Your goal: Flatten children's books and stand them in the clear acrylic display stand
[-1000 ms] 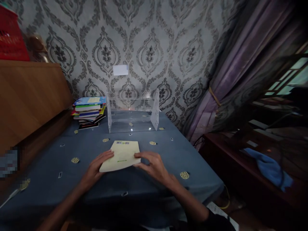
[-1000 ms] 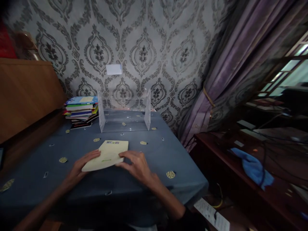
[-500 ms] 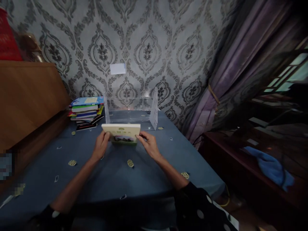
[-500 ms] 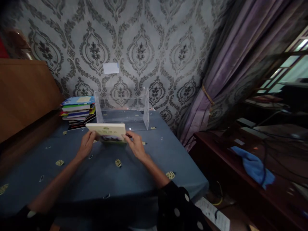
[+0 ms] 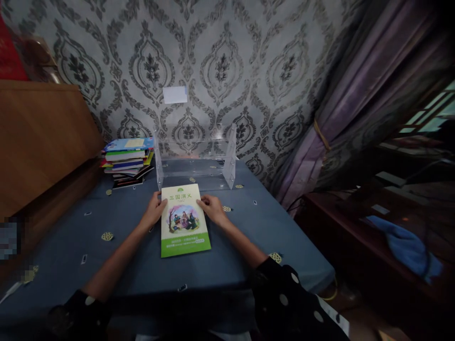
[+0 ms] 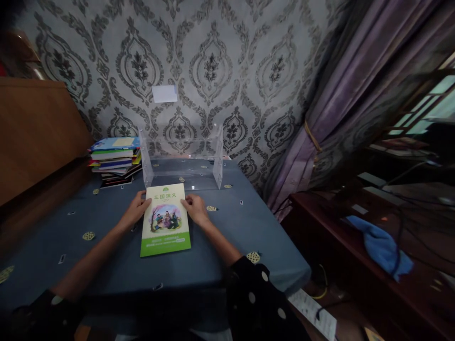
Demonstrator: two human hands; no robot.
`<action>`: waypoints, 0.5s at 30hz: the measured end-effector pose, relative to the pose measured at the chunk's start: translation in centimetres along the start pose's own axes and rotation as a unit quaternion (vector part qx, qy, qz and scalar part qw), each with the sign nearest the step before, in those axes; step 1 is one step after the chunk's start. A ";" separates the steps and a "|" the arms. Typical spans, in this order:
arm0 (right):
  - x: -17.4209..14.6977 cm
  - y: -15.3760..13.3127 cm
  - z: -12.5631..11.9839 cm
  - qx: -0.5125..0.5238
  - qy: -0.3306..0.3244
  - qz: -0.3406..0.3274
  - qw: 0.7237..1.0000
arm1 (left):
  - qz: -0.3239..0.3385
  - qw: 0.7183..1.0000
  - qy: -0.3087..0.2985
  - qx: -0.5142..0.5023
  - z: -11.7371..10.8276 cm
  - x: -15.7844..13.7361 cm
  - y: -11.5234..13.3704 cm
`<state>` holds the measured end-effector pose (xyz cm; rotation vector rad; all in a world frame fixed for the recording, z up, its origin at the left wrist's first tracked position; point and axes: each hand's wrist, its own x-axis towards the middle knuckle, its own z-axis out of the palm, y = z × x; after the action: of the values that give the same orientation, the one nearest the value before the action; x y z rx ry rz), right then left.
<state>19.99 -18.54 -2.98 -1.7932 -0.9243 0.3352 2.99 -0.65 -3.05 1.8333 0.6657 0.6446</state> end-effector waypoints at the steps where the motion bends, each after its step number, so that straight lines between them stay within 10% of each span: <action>1: -0.1 0.3 0.2 -0.012 0.002 0.002 1.000 | 0.006 0.998 -0.003 0.064 -0.1 0.0 -0.3; 7: -1.7 1.5 1.5 -0.174 0.002 -0.046 0.984 | 0.024 0.902 -0.030 0.430 -0.2 -1.1 -0.1; 15: -2.9 1.9 2.2 -0.212 0.000 -0.140 0.967 | 0.117 0.844 -0.016 0.523 0.6 -1.6 0.2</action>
<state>17.59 -19.44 -6.16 -2.0061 -1.3039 -0.0499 2.33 -2.24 -3.29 2.9713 0.8628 0.4050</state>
